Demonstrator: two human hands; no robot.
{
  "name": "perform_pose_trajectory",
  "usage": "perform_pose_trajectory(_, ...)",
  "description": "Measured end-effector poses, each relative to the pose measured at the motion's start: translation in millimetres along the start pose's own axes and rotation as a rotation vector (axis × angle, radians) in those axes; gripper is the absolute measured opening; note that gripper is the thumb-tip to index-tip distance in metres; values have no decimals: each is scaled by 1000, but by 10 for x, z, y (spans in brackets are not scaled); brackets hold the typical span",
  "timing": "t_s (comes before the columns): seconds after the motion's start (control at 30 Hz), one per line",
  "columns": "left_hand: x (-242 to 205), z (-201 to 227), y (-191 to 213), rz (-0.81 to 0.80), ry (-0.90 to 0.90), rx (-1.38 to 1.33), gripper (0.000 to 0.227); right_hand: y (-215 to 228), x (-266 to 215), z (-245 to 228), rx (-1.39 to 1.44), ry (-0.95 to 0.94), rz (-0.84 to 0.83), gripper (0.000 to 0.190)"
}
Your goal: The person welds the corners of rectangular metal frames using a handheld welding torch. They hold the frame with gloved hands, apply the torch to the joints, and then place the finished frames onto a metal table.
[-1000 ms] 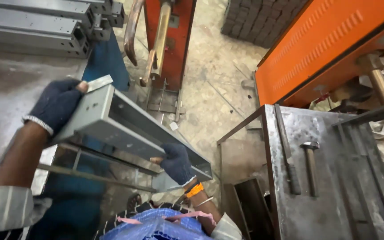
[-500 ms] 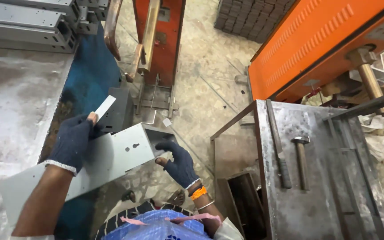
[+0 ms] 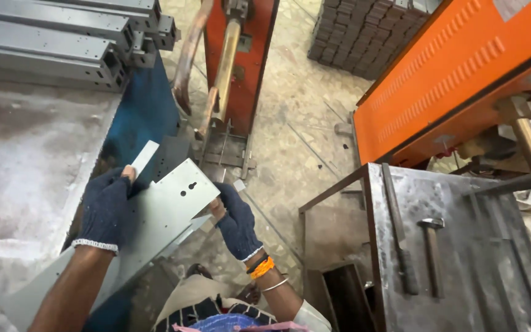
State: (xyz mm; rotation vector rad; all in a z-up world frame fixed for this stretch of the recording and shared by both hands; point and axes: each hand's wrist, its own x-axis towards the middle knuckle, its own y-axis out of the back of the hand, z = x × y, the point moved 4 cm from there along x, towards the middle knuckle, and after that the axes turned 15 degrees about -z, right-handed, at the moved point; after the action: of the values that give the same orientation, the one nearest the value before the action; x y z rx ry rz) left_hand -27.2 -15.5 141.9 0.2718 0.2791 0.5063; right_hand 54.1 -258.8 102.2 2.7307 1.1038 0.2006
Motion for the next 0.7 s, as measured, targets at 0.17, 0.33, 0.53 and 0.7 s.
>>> perform_pose_trajectory(0.17, 223, -60, 65, -80, 33, -26, 37, -22, 202, -200, -66, 96, 52, 73)
perform_pose_trajectory(0.33, 544, 4, 77, -148, 26, -362, 32, -46, 423, -207, -233, 201, 115, 113)
perform_pose_trajectory(0.53, 919, 49, 21, -283, 33, -448, 35, 69, 788, -187, -150, 202, 126, 122)
perform_pose_trajectory(0.7, 1239, 22, -17, -325, 0, -577, 32, 121, 1123, 59, 15, 252, 26, 124)
